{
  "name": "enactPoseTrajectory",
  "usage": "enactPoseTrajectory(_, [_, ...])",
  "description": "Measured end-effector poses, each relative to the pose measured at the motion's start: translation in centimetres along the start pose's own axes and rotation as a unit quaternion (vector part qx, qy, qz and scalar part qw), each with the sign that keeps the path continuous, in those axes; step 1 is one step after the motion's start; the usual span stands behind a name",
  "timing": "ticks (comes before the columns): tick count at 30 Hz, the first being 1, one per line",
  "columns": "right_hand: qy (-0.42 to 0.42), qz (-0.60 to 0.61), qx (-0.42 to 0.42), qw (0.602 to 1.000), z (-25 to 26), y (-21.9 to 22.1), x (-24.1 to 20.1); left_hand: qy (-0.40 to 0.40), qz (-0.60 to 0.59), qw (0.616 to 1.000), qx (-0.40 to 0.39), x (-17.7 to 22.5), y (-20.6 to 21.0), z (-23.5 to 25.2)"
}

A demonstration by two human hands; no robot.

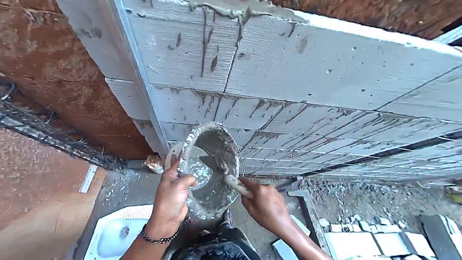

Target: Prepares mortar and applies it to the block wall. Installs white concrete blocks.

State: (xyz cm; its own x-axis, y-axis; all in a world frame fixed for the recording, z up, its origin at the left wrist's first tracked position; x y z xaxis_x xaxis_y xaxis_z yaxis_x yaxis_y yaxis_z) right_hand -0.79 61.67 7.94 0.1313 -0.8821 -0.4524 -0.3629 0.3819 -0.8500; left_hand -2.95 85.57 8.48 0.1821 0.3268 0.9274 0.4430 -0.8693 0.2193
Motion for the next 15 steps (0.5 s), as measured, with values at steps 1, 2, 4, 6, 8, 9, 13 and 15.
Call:
enactPoseTrajectory(1, [0.033,0.063,-0.041,0.997,0.7,0.7,0.8,0.004,0.009,1.0,-0.011,-0.2,0.9,-0.1])
enactPoseTrajectory(2, [0.058,0.15,-0.064,0.985,1.2,1.2,1.9,0.004,0.009,1.0,-0.02,-0.5,1.6,-0.2])
enactPoseTrajectory(4, [0.115,0.364,-0.096,0.919,0.7,2.2,4.3,-0.009,-0.003,1.0,-0.015,-0.8,2.1,-0.2])
enactPoseTrajectory(6, [0.17,0.518,-0.139,0.827,-0.7,2.1,5.7,-0.034,-0.018,0.999,0.023,-0.4,2.0,-0.3])
enactPoseTrajectory(8, [0.163,0.586,-0.16,0.777,-1.0,0.4,6.4,-0.049,-0.042,0.997,0.045,0.7,2.0,0.0])
enactPoseTrajectory(9, [0.143,0.601,-0.165,0.768,-1.1,-0.8,6.6,-0.055,-0.054,0.996,0.05,1.1,1.9,0.0])
enactPoseTrajectory(13, [0.03,0.629,-0.103,0.77,-1.9,-8.7,5.4,-0.052,-0.097,0.993,0.049,2.7,1.2,-0.1])
enactPoseTrajectory(15, [-0.034,0.626,-0.034,0.778,-1.7,-13.6,4.5,-0.035,-0.115,0.992,0.038,3.6,1.0,-0.4])
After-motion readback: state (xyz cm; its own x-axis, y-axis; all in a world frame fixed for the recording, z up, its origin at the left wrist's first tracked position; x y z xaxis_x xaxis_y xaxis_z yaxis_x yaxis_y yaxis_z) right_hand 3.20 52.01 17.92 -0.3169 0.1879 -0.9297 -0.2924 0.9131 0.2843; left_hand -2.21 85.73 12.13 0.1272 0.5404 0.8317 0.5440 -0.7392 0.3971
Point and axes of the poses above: each hand's wrist, its own z-axis towards the middle knuckle, its own y-axis out of the palm, x = y × z, the point moved 4 cm from there along z, towards the middle knuckle, and after that the axes turned 5 degrees about z, right-handed, at the moved point
